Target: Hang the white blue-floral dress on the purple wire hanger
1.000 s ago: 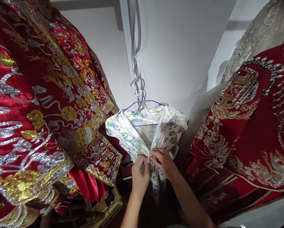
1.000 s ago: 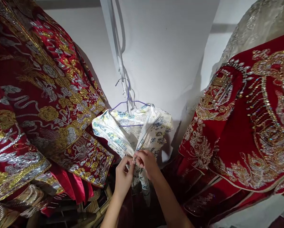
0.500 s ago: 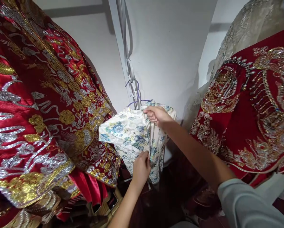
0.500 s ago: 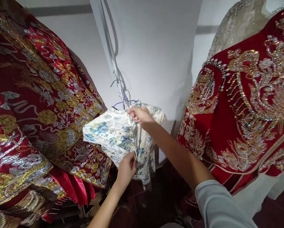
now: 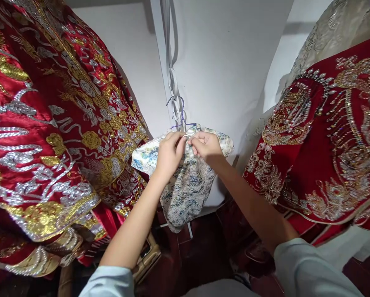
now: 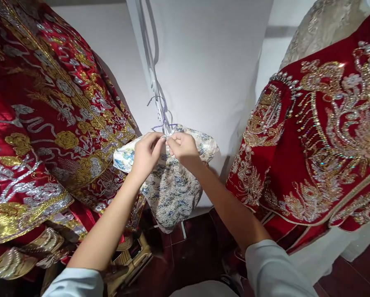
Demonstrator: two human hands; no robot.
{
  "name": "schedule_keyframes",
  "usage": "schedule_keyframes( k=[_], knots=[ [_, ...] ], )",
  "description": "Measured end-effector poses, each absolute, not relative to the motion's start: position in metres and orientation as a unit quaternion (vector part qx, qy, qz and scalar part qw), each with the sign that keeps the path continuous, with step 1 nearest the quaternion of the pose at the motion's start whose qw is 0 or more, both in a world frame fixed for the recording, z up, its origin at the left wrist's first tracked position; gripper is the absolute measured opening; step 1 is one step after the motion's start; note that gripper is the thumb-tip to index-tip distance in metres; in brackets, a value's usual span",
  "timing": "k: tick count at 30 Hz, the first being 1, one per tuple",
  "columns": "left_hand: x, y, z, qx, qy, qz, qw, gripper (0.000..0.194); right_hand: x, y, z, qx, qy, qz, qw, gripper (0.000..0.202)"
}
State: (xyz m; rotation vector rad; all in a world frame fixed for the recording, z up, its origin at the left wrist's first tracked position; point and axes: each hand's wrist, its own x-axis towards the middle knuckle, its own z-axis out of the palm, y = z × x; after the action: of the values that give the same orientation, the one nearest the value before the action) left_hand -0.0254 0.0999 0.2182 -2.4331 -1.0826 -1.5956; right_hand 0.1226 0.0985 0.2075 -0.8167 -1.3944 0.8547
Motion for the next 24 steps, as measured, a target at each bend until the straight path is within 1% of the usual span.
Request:
schedule_keyframes(
  k=[2,4,6,8,10,12,14,15,18,20,22,24],
  knots=[
    [-0.023,0.102,0.222,-0.793,-0.351,-0.497,0.032,0.021,0.121,0.102,0.193,-0.383,-0.619,0.301,0.616,0.02],
    [-0.024,0.102,0.218,-0.787,-0.361,-0.499,0.027,0.021,0.118,0.106,0.176,-0.425,-0.64,0.2,0.608,0.024],
    [-0.026,0.1,0.212,-0.772,-0.376,-0.513,0.008,0.021,0.114,0.109,0.162,-0.459,-0.663,0.091,0.585,0.024],
    [-0.029,0.1,0.206,-0.753,-0.39,-0.53,-0.02,0.021,0.109,0.112,0.151,-0.477,-0.68,0.007,0.557,0.023],
    [-0.031,0.101,0.203,-0.735,-0.404,-0.543,-0.049,0.019,0.105,0.115,0.146,-0.484,-0.695,-0.044,0.53,0.023],
    [-0.032,0.103,0.202,-0.724,-0.411,-0.55,-0.068,0.017,0.103,0.118,0.146,-0.485,-0.709,-0.06,0.508,0.022],
    [-0.033,0.105,0.203,-0.719,-0.411,-0.556,-0.074,0.017,0.103,0.12,0.149,-0.478,-0.715,-0.022,0.51,0.02],
    [-0.034,0.105,0.205,-0.717,-0.41,-0.559,-0.074,0.017,0.103,0.121,0.152,-0.465,-0.711,0.026,0.526,0.019],
    [-0.038,0.105,0.211,-0.722,-0.405,-0.555,-0.082,0.016,0.102,0.122,0.16,-0.389,-0.654,0.26,0.594,0.023],
    [-0.041,0.104,0.215,-0.735,-0.402,-0.54,-0.084,0.015,0.101,0.124,0.163,-0.339,-0.594,0.403,0.608,0.026],
    [-0.043,0.103,0.22,-0.745,-0.396,-0.53,-0.081,0.014,0.098,0.124,0.16,-0.32,-0.558,0.467,0.607,0.027],
    [-0.045,0.103,0.228,-0.741,-0.381,-0.547,-0.081,0.014,0.095,0.123,0.151,-0.339,-0.557,0.469,0.595,0.024]
  ],
)
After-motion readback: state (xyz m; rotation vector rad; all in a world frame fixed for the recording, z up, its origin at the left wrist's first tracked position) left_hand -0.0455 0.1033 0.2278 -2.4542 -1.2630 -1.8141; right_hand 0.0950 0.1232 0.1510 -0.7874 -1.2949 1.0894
